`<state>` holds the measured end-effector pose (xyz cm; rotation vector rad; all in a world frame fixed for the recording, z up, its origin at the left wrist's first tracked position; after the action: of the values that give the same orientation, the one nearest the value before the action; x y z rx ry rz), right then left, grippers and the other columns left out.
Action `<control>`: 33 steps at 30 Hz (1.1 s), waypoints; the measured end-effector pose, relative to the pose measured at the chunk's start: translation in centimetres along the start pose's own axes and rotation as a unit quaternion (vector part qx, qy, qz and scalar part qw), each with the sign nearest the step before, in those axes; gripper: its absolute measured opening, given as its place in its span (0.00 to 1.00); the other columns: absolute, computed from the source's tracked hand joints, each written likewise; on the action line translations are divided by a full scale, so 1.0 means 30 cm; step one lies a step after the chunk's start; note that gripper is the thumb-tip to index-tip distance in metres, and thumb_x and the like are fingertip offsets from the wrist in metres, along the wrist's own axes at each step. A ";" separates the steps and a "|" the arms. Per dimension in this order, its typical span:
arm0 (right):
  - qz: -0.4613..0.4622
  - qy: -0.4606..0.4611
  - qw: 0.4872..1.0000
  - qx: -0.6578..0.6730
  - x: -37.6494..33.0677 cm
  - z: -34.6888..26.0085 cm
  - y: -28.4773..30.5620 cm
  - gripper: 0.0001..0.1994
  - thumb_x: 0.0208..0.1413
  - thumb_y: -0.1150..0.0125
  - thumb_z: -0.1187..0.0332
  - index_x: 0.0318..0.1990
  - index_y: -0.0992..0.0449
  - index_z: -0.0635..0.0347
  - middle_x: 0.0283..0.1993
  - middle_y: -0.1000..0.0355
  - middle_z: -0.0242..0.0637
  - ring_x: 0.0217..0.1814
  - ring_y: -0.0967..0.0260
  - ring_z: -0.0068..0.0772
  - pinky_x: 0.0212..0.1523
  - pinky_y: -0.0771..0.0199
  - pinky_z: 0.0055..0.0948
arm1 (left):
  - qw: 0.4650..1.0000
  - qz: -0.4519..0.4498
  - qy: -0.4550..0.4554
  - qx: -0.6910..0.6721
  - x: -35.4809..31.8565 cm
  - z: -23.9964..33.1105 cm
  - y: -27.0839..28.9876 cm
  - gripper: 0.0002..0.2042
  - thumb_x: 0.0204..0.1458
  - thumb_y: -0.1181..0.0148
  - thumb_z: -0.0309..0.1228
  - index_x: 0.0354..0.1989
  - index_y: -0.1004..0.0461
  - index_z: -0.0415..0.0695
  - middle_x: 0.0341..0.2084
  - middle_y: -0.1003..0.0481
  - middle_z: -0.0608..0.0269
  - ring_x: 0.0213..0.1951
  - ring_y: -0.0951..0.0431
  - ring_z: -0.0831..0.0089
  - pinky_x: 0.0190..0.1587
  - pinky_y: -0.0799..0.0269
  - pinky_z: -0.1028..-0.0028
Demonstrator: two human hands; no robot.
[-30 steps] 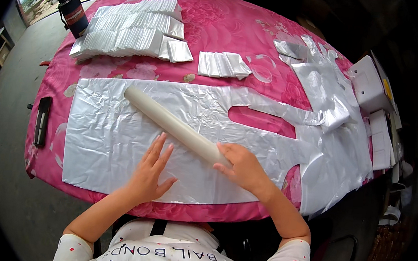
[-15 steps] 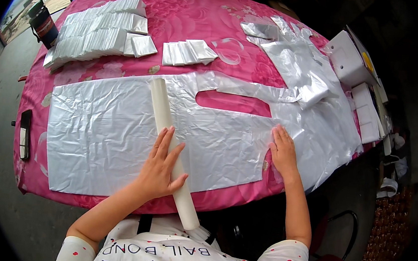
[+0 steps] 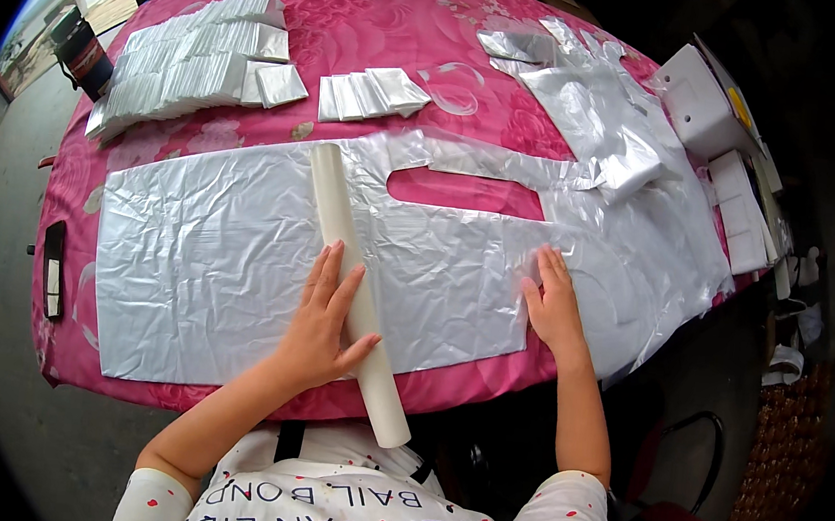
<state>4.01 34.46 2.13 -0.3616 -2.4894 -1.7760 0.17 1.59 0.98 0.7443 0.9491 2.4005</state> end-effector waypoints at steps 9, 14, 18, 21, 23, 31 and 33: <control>0.122 -0.091 0.988 -0.013 0.013 0.379 0.020 0.19 0.55 0.50 0.67 0.51 0.31 0.68 0.58 0.37 0.48 0.63 0.43 0.44 0.62 0.45 0.34 | 1.000 -0.016 0.014 0.010 0.019 0.029 -0.018 0.34 0.44 0.40 0.39 0.58 0.44 0.34 0.64 0.58 0.39 0.65 0.59 0.43 0.63 0.54 0.56; 0.113 -0.157 0.981 -0.013 0.015 0.326 0.064 0.13 0.53 0.48 0.69 0.43 0.25 0.66 0.51 0.30 0.45 0.54 0.34 0.43 0.55 0.36 0.33 | 1.000 -0.015 0.007 0.019 0.023 0.038 -0.022 0.34 0.43 0.41 0.40 0.57 0.42 0.34 0.63 0.57 0.39 0.65 0.58 0.43 0.63 0.53 0.57; 0.119 -0.152 0.975 -0.107 0.033 0.237 0.076 0.12 0.52 0.47 0.69 0.41 0.24 0.66 0.49 0.29 0.45 0.52 0.33 0.44 0.54 0.35 0.34 | 1.000 -0.023 0.014 0.004 0.014 0.022 -0.028 0.34 0.44 0.43 0.41 0.59 0.44 0.37 0.64 0.59 0.40 0.66 0.60 0.44 0.64 0.57 0.56; 0.216 -0.130 0.957 -0.143 0.020 0.354 0.028 0.12 0.52 0.47 0.68 0.41 0.24 0.66 0.48 0.28 0.43 0.52 0.33 0.43 0.54 0.36 0.34 | 1.000 -0.021 0.008 0.006 0.017 0.024 -0.029 0.34 0.44 0.42 0.42 0.59 0.43 0.37 0.64 0.59 0.40 0.66 0.60 0.44 0.64 0.57 0.56; 0.212 -0.137 0.953 -0.170 -0.006 0.468 0.011 0.13 0.52 0.47 0.68 0.42 0.24 0.66 0.48 0.28 0.43 0.53 0.33 0.43 0.55 0.36 0.35 | 1.000 -0.028 0.008 -0.001 0.022 0.033 -0.030 0.34 0.44 0.42 0.41 0.59 0.43 0.37 0.64 0.59 0.40 0.66 0.60 0.44 0.64 0.57 0.57; 0.202 -0.147 0.954 -0.169 0.005 0.315 0.089 0.05 0.44 0.42 0.72 0.28 0.27 0.62 0.36 0.27 0.39 0.41 0.32 0.47 0.43 0.34 0.40 | 0.999 -0.034 0.011 0.009 0.022 0.040 -0.031 0.34 0.44 0.42 0.41 0.58 0.43 0.36 0.64 0.58 0.40 0.66 0.60 0.45 0.64 0.56 0.57; 0.234 -0.068 0.954 -0.175 -0.009 0.247 0.128 0.04 0.43 0.42 0.74 0.26 0.30 0.62 0.32 0.27 0.38 0.36 0.31 0.44 0.39 0.33 0.38 | 0.999 -0.040 0.006 0.006 0.024 0.043 -0.037 0.34 0.44 0.42 0.40 0.58 0.43 0.36 0.64 0.59 0.40 0.66 0.60 0.45 0.64 0.56 0.56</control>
<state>5.78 42.55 3.15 -1.0282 -1.9173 -2.0115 0.66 3.35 1.20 0.6836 0.9795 2.3349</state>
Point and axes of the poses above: each hand's wrist, its own x-axis towards the middle knuckle, its own y-axis out of the back of the hand, z = x × y, the point moved 2 cm from there along x, towards the middle knuckle
